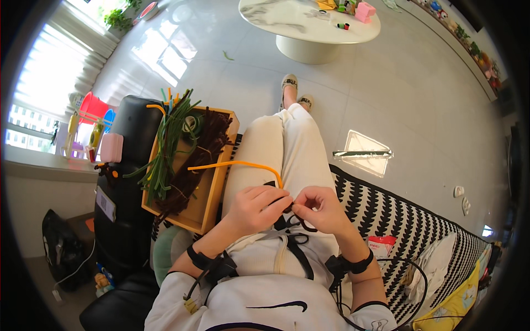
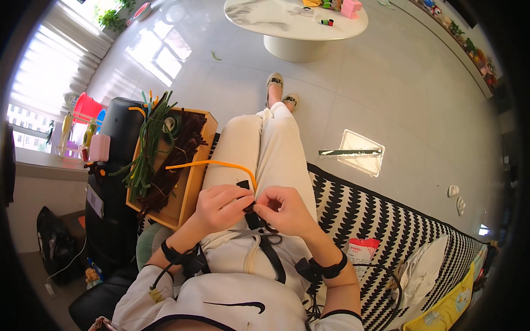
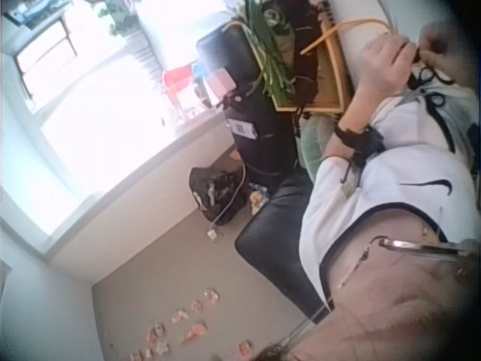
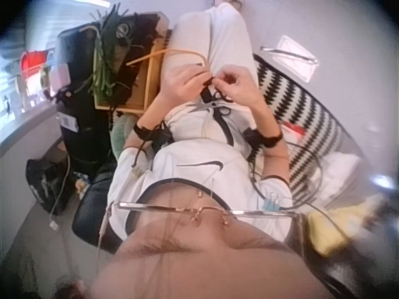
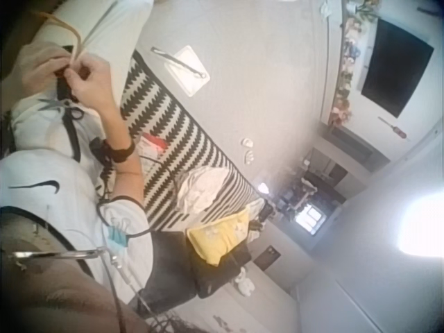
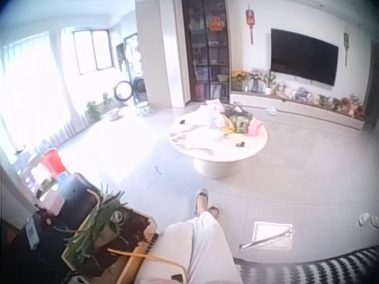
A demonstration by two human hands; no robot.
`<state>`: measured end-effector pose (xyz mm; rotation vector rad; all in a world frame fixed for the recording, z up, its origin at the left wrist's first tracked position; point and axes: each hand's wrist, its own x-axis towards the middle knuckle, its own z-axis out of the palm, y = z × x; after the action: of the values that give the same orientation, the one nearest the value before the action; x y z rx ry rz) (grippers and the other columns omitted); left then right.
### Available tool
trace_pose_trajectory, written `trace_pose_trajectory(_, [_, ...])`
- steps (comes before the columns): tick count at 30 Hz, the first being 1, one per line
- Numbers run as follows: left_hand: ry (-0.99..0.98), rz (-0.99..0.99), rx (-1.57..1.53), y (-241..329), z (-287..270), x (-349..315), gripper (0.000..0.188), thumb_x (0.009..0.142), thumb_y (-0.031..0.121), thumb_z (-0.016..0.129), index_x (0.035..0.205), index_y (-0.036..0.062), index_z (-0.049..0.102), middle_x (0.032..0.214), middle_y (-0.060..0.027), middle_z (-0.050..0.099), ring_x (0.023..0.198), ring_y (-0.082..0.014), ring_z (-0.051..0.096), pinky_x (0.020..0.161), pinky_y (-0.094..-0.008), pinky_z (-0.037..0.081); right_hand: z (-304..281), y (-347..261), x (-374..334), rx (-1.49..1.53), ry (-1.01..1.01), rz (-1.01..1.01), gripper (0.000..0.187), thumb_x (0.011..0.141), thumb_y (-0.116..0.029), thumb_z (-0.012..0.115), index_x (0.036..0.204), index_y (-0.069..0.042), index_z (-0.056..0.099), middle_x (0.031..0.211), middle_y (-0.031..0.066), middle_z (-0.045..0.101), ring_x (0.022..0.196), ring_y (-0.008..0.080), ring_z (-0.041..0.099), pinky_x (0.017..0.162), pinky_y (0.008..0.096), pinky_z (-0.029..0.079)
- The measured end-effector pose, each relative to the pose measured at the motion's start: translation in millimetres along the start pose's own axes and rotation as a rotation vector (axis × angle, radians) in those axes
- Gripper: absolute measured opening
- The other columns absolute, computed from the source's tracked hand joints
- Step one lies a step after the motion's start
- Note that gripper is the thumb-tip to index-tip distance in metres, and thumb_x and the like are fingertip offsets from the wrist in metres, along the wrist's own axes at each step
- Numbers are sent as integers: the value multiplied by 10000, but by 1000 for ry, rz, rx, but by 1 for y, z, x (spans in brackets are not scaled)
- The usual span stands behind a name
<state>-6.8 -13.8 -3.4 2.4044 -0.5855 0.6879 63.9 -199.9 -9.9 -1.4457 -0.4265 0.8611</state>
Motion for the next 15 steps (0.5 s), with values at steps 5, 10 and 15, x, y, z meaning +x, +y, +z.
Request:
trace_pose_trajectory(5, [-126, -234, -200, 1, 1, -6, 191, 712, 22, 643, 902, 25, 623, 783, -94, 638, 707, -250, 638, 644, -309, 519, -1, -9, -1, -207, 4, -98, 79, 751, 8, 663, 755, -12, 587, 663, 26, 582, 578, 85, 519, 515, 222, 397])
trace_pose_trajectory(10, [-405, -1006, -1237, -2, -10, -8, 119, 848, 28, 574, 959, -2, 602, 757, -65, 639, 715, -180, 640, 628, -270, 500, 4, -9, 4, -580, 119, -784, 150, 634, 1, 684, 734, -51, 585, 679, 84, 573, 585, 270, 546, 509, 335, 434])
trace_pose_trajectory(15, [-289, -951, -1133, -2, 0, -8, 120, 869, 49, 574, 970, -16, 577, 893, -72, 632, 814, -147, 617, 681, -264, 490, 5, -6, 6, -767, 173, -758, 166, 625, -8, 694, 740, -53, 583, 709, 72, 580, 626, 267, 559, 546, 350, 446])
